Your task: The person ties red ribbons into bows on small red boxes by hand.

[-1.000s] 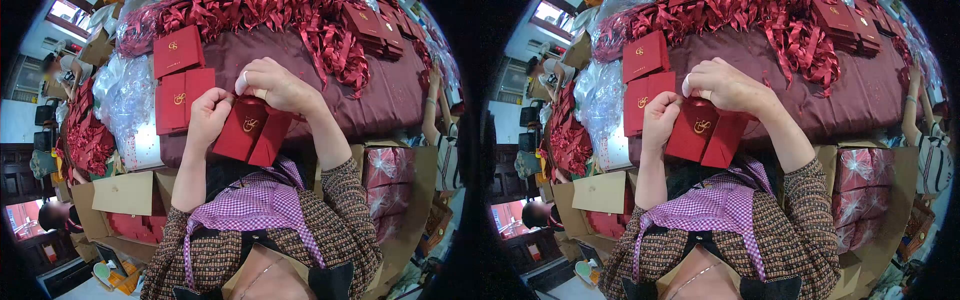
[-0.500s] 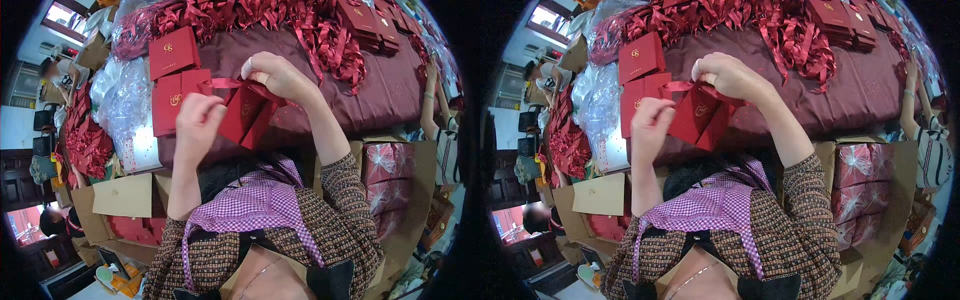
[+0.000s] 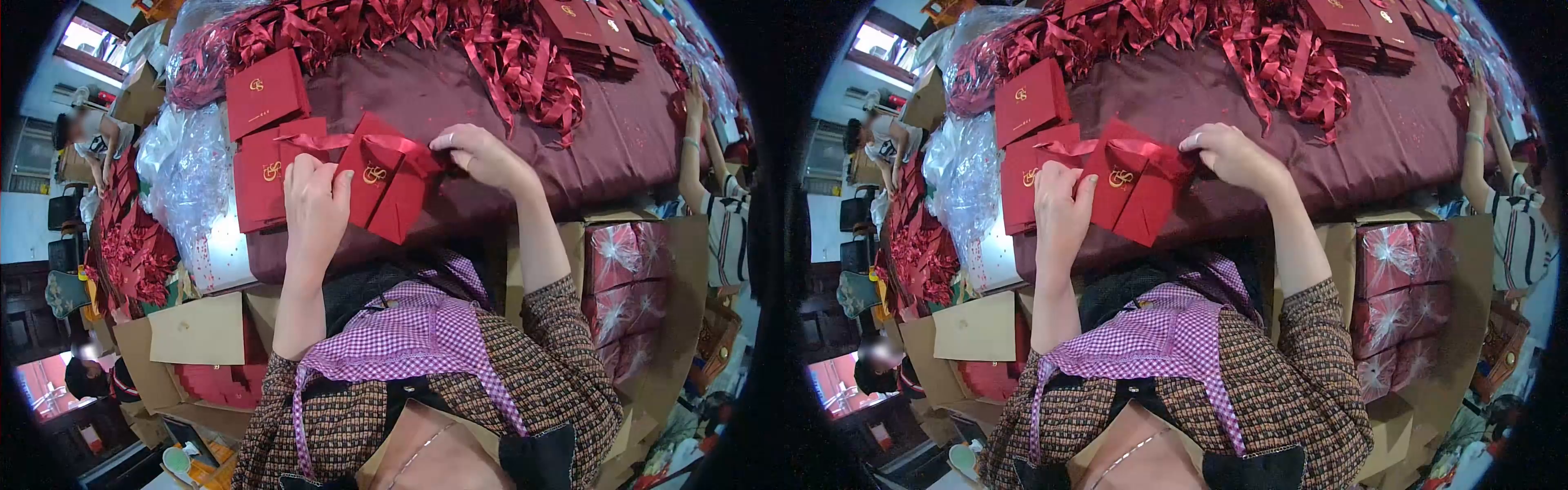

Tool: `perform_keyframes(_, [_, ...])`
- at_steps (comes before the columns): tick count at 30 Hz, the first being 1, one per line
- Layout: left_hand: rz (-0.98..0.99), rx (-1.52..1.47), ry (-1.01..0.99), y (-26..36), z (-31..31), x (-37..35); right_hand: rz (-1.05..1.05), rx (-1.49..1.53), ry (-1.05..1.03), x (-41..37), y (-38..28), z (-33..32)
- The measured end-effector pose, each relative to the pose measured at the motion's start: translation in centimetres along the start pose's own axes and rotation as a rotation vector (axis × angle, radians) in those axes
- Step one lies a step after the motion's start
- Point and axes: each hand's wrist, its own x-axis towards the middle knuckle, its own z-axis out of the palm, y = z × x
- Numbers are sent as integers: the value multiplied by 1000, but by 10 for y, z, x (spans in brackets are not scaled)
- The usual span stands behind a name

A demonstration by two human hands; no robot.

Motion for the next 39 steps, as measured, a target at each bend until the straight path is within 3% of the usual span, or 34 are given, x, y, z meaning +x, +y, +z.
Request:
perform_keyframes(2, [-57,-76,-99,-3,2,2,-50,-208,58,-7,-15,7])
perform_keyframes(5, [-109,-140,-121,-4,2,6,-11,-177,101,-13,-4,13])
perform_keyframes(6, [-108,-135,-122,-5,3,7,-49,-114,160,-9,-2,10])
perform_keyframes(9, [-259,-310,-145,-6,5,6,261,215,256,-18,-7,6])
perform_keyframes(11, [-386,-351,-141,-2,4,8,219,381,400,-21,-7,3])
perform_keyframes(12, [-389,-348,-141,-3,5,8,360,452,281,-22,-28,-17])
perform_keyframes(14, [-424,-348,-173,-5,6,10,322,744,388,-25,-43,-25])
perform_keyframes(17, [-396,-397,-123,-10,14,7,188,1258,376,-38,-30,-27])
perform_keyframes(23, [-525,-599,-139,-12,17,8,54,1427,193,-38,-46,-15])
perform_keyframes(26, [-571,-813,-201,-18,16,7,232,1039,255,-32,-54,-5])
perform_keyframes(29, [-586,-960,-243,-12,12,4,182,507,353,-25,-55,12])
perform_keyframes(33, [-514,-921,-288,-10,9,2,-31,217,468,-13,-62,30])
perform_keyframes(39, [-497,-907,-298,-4,6,0,-170,33,534,8,-79,60])
